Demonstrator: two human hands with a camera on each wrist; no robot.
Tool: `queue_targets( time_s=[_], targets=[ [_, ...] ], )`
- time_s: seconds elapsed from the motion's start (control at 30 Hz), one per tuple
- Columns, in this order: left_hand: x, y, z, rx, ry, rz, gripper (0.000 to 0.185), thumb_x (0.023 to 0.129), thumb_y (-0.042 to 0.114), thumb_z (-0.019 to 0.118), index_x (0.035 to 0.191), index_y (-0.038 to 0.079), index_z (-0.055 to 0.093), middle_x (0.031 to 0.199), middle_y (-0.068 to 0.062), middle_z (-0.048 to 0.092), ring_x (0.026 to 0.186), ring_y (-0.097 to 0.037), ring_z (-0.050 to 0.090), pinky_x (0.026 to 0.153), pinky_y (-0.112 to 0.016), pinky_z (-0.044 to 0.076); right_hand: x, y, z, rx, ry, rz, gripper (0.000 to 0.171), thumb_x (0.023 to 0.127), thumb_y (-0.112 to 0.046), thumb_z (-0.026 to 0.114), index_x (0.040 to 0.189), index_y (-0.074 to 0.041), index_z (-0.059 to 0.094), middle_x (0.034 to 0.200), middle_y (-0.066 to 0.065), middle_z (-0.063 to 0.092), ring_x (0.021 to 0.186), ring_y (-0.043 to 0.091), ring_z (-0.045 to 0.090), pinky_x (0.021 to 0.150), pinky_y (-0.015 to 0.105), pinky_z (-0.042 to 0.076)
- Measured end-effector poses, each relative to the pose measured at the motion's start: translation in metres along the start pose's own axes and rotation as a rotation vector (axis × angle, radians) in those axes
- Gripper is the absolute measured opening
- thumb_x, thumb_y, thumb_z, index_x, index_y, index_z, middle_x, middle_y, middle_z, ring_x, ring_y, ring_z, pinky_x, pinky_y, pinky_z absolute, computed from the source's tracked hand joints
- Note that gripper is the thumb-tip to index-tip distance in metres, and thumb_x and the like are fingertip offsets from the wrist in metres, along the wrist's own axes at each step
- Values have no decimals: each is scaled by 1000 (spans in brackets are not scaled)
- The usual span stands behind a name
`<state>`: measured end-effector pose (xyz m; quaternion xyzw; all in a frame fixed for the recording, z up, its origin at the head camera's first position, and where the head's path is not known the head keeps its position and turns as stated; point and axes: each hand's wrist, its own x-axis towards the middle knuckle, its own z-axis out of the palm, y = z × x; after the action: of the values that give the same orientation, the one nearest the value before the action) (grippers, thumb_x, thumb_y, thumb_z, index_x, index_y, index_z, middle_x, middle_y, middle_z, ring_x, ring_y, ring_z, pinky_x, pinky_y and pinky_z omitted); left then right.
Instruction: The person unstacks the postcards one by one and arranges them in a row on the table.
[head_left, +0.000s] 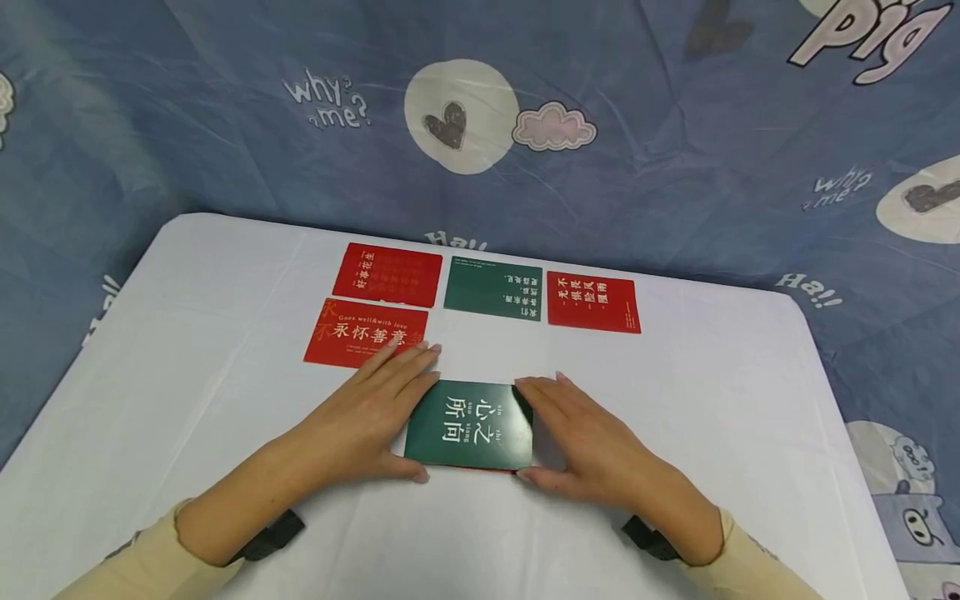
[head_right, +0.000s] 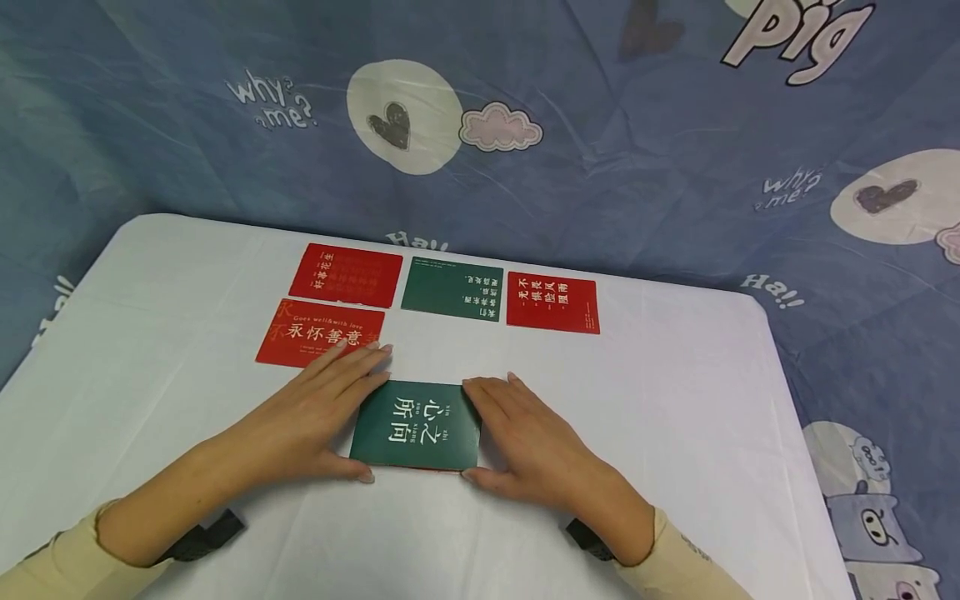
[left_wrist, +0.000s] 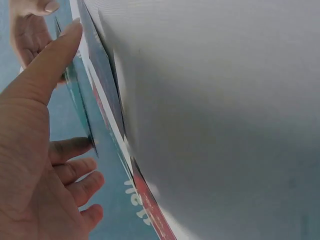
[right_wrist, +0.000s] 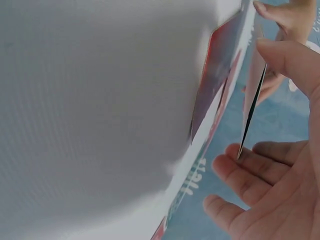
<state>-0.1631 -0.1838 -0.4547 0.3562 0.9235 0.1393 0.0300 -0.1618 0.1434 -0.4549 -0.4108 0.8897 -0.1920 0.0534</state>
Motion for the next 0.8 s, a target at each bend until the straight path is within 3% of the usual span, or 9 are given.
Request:
queue_targets(
  time_s=[0.3,0.8],
  targets=[
    [2,1,-2,-7,-14,-3,120,58,65,95,151,2,52,166,-15,35,154,-33,27,128,-54,10,1,0,-3,34,15,-11,93,86,-41,84,156,0,40,155,9,49,145,23,43,126,46,25],
    [3,0,-1,-5,-15,-6,114,60,60,96,149,3,54,165,-15,36,153,-32,29,128,-54,9,0,1,0,24,7,5,97,84,-42,86,158,-2,38,158,8,46,147,23,42,126,46,23]
  ],
)
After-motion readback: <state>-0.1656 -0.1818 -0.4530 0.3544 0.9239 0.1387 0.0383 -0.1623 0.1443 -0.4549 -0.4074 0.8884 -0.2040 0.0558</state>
